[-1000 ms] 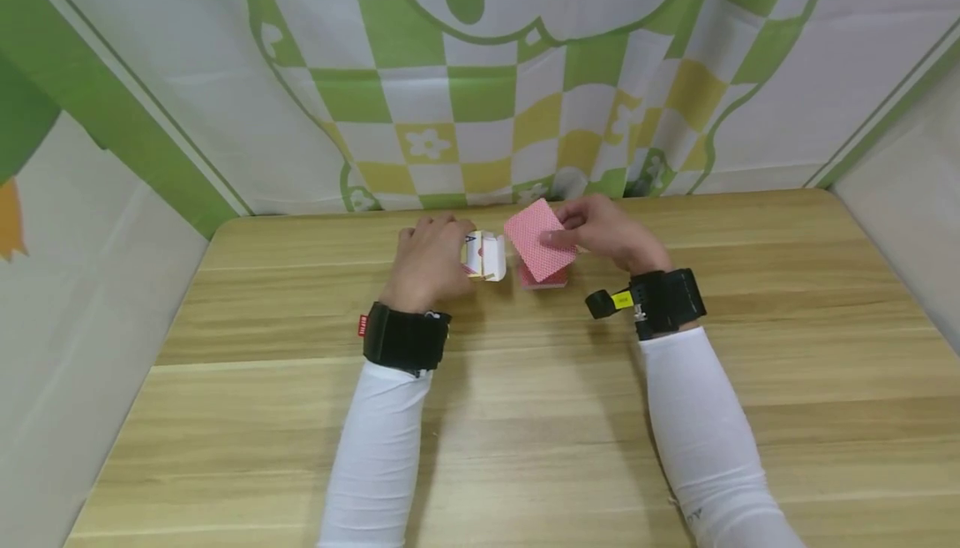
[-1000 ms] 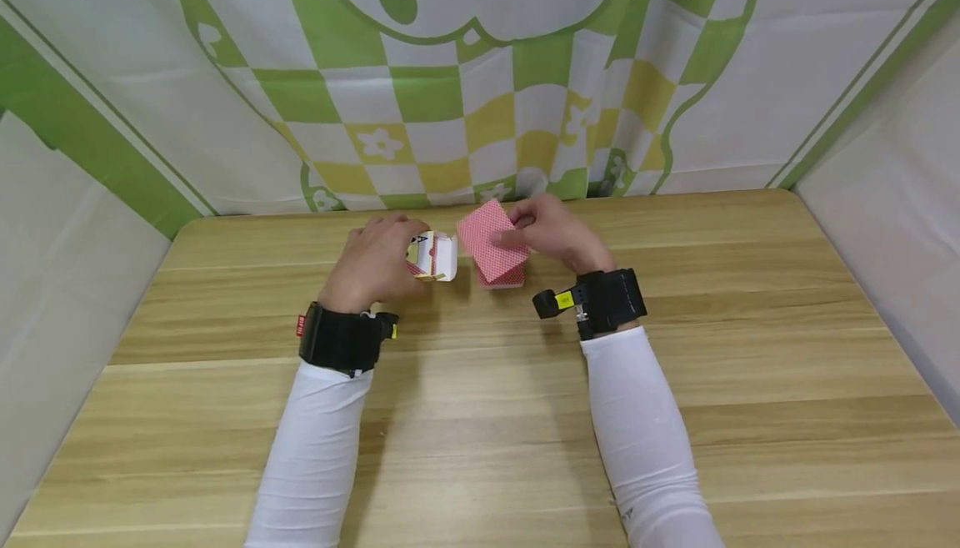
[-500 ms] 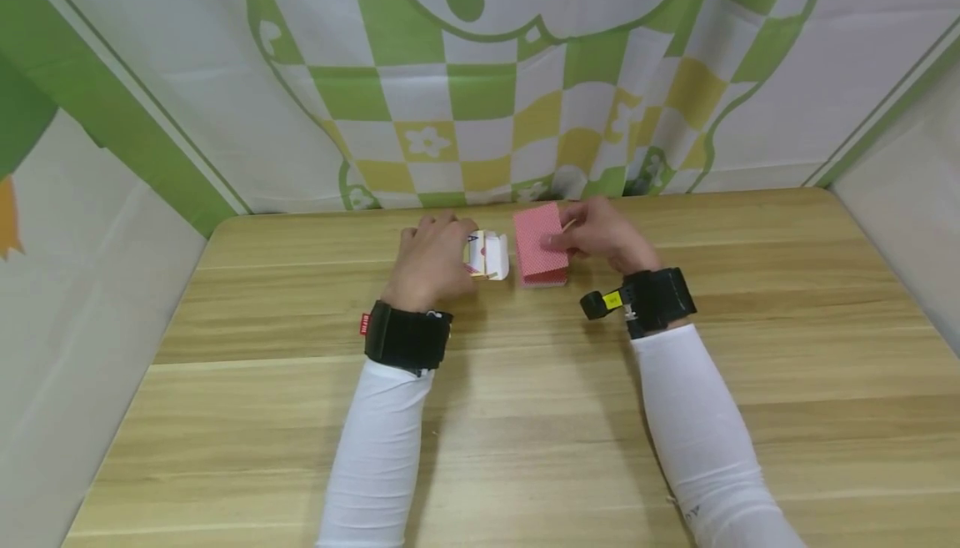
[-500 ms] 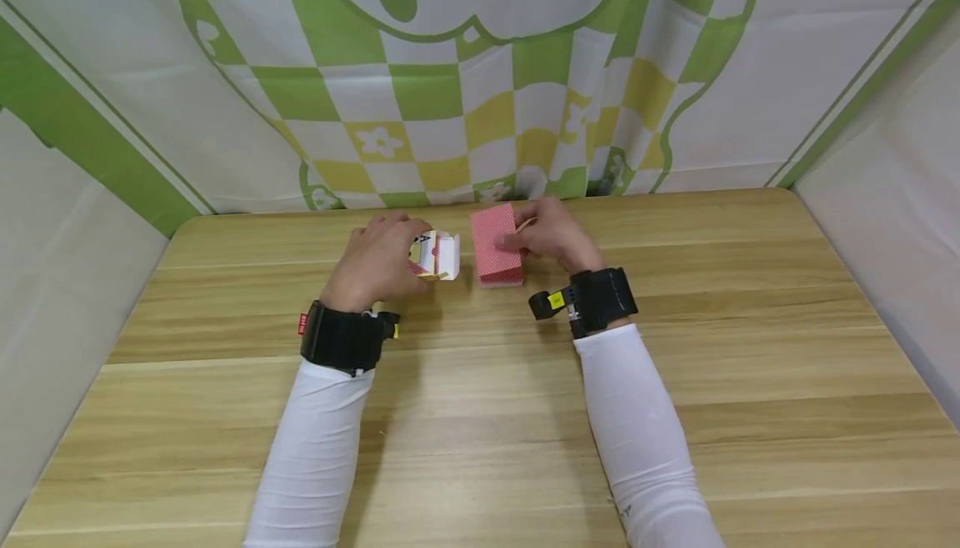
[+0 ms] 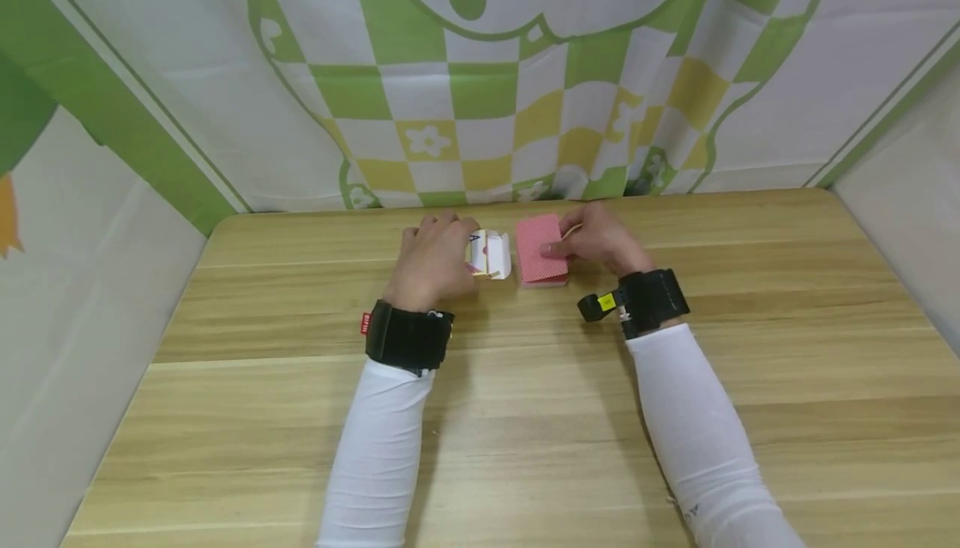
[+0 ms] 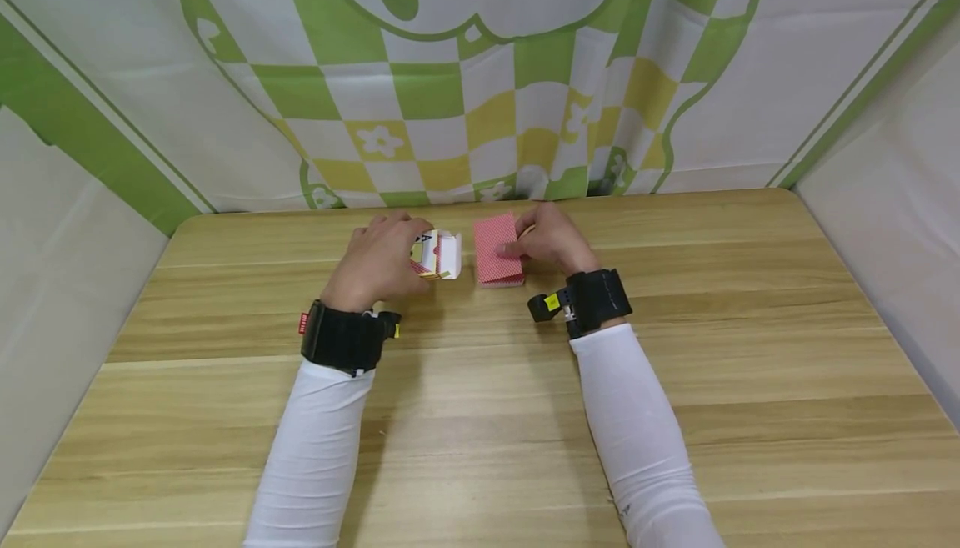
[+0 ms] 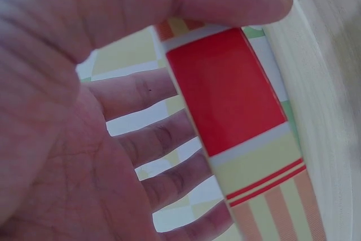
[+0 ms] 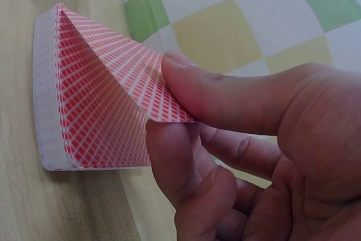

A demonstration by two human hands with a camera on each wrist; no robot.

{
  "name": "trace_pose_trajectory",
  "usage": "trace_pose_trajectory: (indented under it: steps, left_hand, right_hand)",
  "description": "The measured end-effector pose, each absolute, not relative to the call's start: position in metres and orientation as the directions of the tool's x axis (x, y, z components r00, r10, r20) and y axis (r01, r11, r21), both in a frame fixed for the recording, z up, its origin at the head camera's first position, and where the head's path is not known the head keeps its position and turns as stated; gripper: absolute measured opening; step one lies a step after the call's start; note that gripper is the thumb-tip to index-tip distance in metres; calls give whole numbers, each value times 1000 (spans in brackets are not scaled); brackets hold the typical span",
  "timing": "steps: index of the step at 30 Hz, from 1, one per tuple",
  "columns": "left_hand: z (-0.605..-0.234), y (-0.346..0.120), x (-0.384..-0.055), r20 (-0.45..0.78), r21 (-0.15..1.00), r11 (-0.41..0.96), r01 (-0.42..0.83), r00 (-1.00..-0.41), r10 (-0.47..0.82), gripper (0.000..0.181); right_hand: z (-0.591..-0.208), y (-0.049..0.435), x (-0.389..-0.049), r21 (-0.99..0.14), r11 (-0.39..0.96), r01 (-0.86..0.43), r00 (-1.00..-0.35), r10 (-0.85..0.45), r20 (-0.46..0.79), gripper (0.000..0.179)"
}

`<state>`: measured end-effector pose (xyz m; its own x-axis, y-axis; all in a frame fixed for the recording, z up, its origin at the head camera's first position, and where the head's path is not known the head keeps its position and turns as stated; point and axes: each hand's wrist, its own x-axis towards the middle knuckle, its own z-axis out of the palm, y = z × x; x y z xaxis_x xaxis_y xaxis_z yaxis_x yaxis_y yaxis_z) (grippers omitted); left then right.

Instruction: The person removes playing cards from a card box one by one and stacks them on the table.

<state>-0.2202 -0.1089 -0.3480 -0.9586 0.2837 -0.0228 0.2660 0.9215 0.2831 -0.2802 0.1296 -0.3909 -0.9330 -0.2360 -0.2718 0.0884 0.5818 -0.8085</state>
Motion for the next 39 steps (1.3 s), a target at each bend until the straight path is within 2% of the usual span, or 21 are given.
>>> trace_pose_trajectory:
  steps: [12,39]
  left_hand:
    - [-347,-108,-220,-29,272,926,261,-960,279,58]
    - [-345,-108,-219,-41,267,929,257,-960,277,51]
  right_hand:
    - [-392,126,-278,-719,693,47,-954,-182,-238,40]
    - [-394,120,-276,-637,770,41,-971,-119,-206,48]
